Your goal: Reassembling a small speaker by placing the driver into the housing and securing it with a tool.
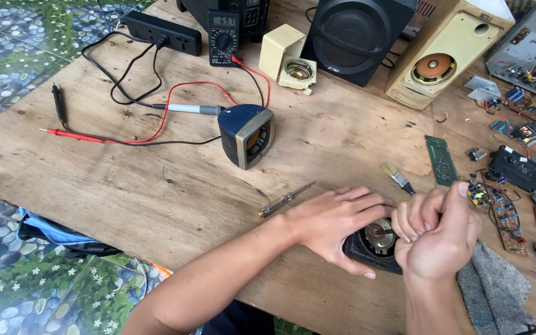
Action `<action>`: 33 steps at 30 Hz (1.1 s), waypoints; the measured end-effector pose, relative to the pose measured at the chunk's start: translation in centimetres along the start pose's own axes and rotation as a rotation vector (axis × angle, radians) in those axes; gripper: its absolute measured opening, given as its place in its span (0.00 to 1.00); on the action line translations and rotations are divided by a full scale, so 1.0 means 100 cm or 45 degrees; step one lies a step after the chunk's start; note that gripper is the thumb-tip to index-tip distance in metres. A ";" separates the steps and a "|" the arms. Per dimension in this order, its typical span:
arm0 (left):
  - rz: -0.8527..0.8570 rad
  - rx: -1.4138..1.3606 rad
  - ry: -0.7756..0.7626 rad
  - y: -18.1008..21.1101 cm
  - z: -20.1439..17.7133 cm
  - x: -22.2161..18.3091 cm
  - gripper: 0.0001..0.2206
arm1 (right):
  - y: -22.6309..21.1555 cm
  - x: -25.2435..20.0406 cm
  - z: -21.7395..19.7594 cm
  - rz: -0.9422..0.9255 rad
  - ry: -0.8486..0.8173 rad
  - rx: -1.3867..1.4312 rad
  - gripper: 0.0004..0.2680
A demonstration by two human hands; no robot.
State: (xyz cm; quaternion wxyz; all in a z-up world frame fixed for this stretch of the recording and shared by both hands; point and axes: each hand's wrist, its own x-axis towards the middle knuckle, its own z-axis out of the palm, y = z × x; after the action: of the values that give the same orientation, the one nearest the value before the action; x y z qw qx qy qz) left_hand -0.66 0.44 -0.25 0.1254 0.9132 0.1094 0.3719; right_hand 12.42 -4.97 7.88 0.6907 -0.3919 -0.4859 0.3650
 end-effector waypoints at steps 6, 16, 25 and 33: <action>-0.001 -0.015 0.008 0.000 -0.001 0.000 0.42 | -0.014 0.000 0.000 -0.021 0.015 -0.062 0.22; 0.011 -0.022 0.026 0.000 -0.001 0.000 0.41 | -0.001 0.000 -0.001 0.053 0.007 0.049 0.22; -0.003 -0.017 -0.019 -0.002 0.001 0.000 0.43 | 0.013 0.001 -0.020 0.005 -0.047 0.067 0.14; 0.002 0.007 0.043 -0.002 0.002 -0.002 0.36 | 0.022 0.014 -0.021 -0.016 -0.249 -0.030 0.12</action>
State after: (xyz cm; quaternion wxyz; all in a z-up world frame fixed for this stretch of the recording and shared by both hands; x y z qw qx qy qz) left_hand -0.68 0.52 -0.51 0.1207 0.9073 0.1118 0.3870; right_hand 14.53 -3.17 5.96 0.6375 -0.3594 -0.5577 0.3917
